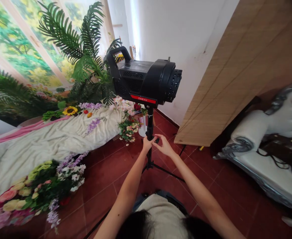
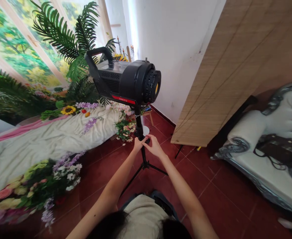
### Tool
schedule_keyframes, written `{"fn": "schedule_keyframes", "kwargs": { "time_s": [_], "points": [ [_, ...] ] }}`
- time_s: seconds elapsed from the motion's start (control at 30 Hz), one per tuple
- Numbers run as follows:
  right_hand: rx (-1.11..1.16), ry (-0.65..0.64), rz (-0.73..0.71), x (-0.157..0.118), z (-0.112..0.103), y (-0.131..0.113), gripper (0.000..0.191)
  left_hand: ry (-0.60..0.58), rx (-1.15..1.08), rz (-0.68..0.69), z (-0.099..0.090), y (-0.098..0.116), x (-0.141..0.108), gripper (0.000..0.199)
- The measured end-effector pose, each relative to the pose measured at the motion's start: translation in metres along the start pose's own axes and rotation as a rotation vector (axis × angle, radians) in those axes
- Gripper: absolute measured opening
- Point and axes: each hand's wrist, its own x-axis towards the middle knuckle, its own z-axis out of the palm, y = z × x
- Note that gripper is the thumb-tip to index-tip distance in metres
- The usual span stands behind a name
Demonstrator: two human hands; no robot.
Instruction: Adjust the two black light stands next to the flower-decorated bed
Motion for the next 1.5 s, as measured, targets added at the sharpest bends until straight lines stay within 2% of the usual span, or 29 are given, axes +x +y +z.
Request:
{"fn": "schedule_keyframes", "kwargs": {
  "time_s": [0.1, 0.2, 0.33, 0.47, 0.53, 0.6, 0.73, 0.8, 0.87, 0.97, 1.07, 1.13, 1.2, 1.27, 1.37, 1.43, 1.5],
  "points": [
    [0.124, 0.051, 0.090, -0.011, 0.002, 0.011, 0.033, 0.000, 0.053, 0.023, 0.000, 0.000, 0.000, 0.033],
    [0.187, 0.142, 0.186, -0.011, 0.009, 0.017, 0.028, -0.017, 0.069, 0.023, 0.000, 0.004, 0.000, 0.034],
    [0.384, 0.223, 0.436, 0.002, 0.020, 0.025, 0.022, -0.018, 0.097, 0.027, -0.002, 0.009, -0.002, 0.035],
    [0.810, 0.116, 0.838, 0.013, 0.022, 0.026, 0.010, 0.011, 0.129, 0.022, -0.002, 0.012, -0.004, 0.037],
    [0.921, 0.054, 0.935, 0.013, 0.020, 0.024, 0.013, 0.018, 0.133, 0.022, -0.002, 0.013, -0.004, 0.038],
    [0.848, 0.044, 0.889, 0.009, 0.019, 0.022, 0.021, 0.012, 0.130, 0.019, -0.002, 0.014, -0.004, 0.038],
    [0.523, 0.045, 0.658, 0.002, 0.020, 0.022, 0.039, -0.004, 0.112, 0.038, -0.003, 0.016, -0.005, 0.038],
    [0.448, 0.025, 0.619, 0.001, 0.023, 0.024, 0.043, -0.011, 0.099, 0.048, -0.004, 0.016, -0.005, 0.039],
    [0.427, 0.024, 0.643, 0.003, 0.025, 0.025, 0.044, -0.016, 0.086, 0.036, -0.004, 0.016, -0.006, 0.040],
    [0.591, -0.009, 0.759, 0.007, 0.023, 0.023, 0.038, 0.002, 0.085, 0.027, -0.003, 0.017, -0.006, 0.039],
    [0.914, -0.163, 0.849, 0.009, 0.016, 0.019, 0.033, 0.013, 0.086, 0.027, -0.002, 0.020, -0.007, 0.038],
    [0.974, -0.238, 0.862, 0.007, 0.013, 0.017, 0.033, 0.002, 0.084, 0.019, -0.002, 0.022, -0.008, 0.038],
    [0.838, -0.242, 0.871, 0.003, 0.011, 0.016, 0.036, -0.018, 0.078, 0.022, -0.002, 0.023, -0.008, 0.038],
    [0.554, -0.190, 0.816, -0.003, 0.012, 0.017, 0.043, -0.027, 0.072, 0.032, -0.002, 0.022, -0.008, 0.039],
    [0.125, -0.060, 0.556, -0.009, 0.013, 0.020, 0.043, 0.004, 0.081, 0.041, -0.003, 0.018, -0.007, 0.039],
    [-0.004, -0.012, 0.407, -0.010, 0.015, 0.022, 0.039, 0.009, 0.074, 0.039, -0.003, 0.016, -0.007, 0.038],
    [0.004, 0.010, 0.395, -0.007, 0.018, 0.023, 0.040, 0.006, 0.028, 0.005, -0.003, 0.015, -0.007, 0.037]
  ]
}}
